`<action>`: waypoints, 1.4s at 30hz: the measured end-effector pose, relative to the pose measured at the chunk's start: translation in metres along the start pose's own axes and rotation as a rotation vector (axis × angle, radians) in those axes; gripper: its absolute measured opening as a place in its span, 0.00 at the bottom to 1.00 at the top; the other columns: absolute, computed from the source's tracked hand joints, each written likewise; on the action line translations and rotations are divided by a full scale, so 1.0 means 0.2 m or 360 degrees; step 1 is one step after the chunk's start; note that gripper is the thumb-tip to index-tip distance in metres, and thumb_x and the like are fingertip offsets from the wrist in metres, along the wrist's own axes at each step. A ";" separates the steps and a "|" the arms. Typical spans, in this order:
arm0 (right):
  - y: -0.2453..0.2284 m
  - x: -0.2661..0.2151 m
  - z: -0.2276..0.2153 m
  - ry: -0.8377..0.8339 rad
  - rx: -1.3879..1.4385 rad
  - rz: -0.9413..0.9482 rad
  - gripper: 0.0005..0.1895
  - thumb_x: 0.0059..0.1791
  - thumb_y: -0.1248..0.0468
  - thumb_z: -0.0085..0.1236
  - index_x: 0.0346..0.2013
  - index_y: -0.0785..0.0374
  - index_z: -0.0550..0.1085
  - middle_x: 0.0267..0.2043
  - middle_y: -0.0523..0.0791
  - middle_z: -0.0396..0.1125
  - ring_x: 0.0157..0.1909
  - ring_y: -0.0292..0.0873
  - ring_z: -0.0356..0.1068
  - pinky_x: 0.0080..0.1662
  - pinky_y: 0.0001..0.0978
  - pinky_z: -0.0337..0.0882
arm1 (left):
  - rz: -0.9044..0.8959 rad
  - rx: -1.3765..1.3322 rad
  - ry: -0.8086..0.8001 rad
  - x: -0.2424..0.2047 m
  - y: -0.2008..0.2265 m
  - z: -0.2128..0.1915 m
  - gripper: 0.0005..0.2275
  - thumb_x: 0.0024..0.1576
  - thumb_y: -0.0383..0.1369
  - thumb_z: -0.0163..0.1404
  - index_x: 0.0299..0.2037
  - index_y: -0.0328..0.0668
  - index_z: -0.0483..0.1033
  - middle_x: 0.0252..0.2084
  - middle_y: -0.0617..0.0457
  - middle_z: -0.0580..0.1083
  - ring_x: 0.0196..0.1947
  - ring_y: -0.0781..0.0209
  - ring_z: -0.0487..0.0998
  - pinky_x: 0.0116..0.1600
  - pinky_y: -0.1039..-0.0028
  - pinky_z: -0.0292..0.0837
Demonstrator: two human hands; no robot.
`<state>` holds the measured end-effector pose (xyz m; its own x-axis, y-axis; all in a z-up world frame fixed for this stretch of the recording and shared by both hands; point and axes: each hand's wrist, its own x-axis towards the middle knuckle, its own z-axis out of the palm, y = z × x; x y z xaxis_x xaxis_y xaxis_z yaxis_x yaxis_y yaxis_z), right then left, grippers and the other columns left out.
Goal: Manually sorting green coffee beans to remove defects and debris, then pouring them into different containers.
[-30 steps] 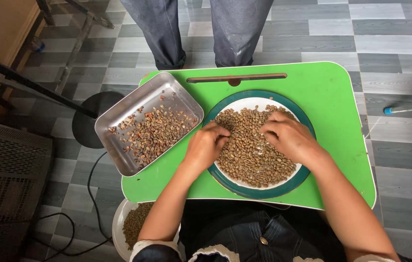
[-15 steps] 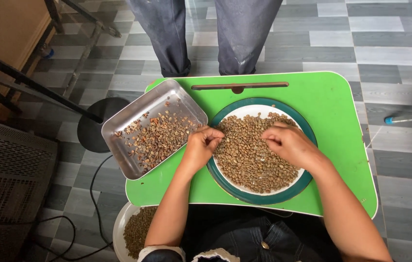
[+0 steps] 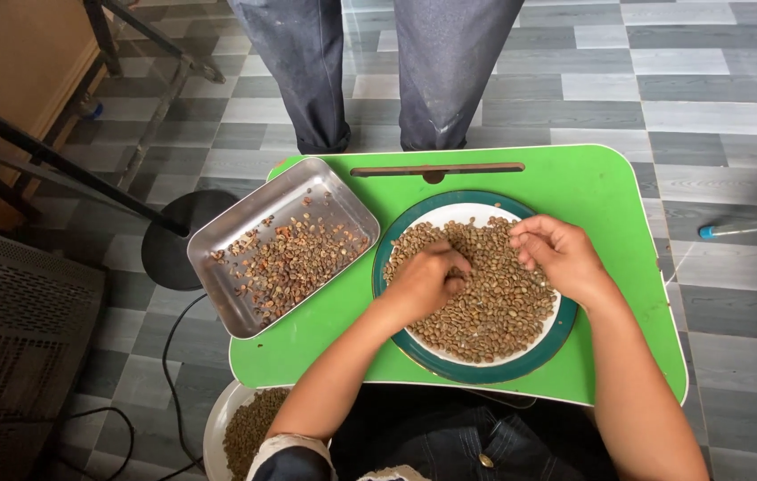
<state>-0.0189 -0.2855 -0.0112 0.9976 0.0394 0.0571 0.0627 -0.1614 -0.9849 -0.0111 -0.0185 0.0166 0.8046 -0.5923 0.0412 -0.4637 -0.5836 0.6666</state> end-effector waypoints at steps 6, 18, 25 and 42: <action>-0.07 0.00 0.00 0.0093 0.0496 0.0172 0.15 0.53 0.79 0.39 0.48 0.74 0.73 0.36 0.53 0.68 0.30 0.40 0.68 0.30 0.32 0.74 | 0.0115 -0.0230 0.0370 -0.12 -0.02 -0.20 0.12 0.54 0.25 0.59 0.48 0.40 0.81 0.45 0.43 0.77 0.41 0.44 0.82 0.46 0.58 0.81; -0.20 -0.05 0.09 -0.0309 -0.0181 0.0163 0.11 0.46 0.77 0.61 0.42 0.68 0.82 0.20 0.41 0.59 0.23 0.34 0.54 0.24 0.28 0.58 | -0.0123 0.0028 -0.0035 -0.10 -0.02 -0.06 0.16 0.55 0.22 0.56 0.54 0.38 0.77 0.49 0.42 0.70 0.47 0.36 0.80 0.49 0.51 0.79; -0.36 -0.11 0.21 -0.0503 -0.1147 0.0042 0.09 0.50 0.67 0.60 0.43 0.51 0.80 0.28 0.40 0.60 0.32 0.41 0.66 0.36 0.41 0.69 | 0.0139 -0.0317 0.0393 -0.04 -0.02 -0.02 0.15 0.55 0.18 0.57 0.52 0.34 0.78 0.49 0.40 0.73 0.46 0.41 0.82 0.46 0.60 0.83; -0.46 -0.13 0.14 -0.0687 -0.0979 0.0207 0.16 0.46 0.70 0.61 0.45 0.52 0.84 0.24 0.37 0.58 0.29 0.37 0.61 0.37 0.33 0.69 | 0.0100 -0.0157 0.0543 -0.14 -0.07 -0.09 0.08 0.54 0.25 0.59 0.43 0.47 0.82 0.37 0.54 0.74 0.37 0.48 0.82 0.43 0.63 0.80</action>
<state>-0.0510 -0.2430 0.0737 0.9059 0.3442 -0.2466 0.0769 -0.7064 -0.7037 -0.0210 0.0161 0.0199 0.8608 -0.3963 0.3193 -0.4916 -0.4854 0.7230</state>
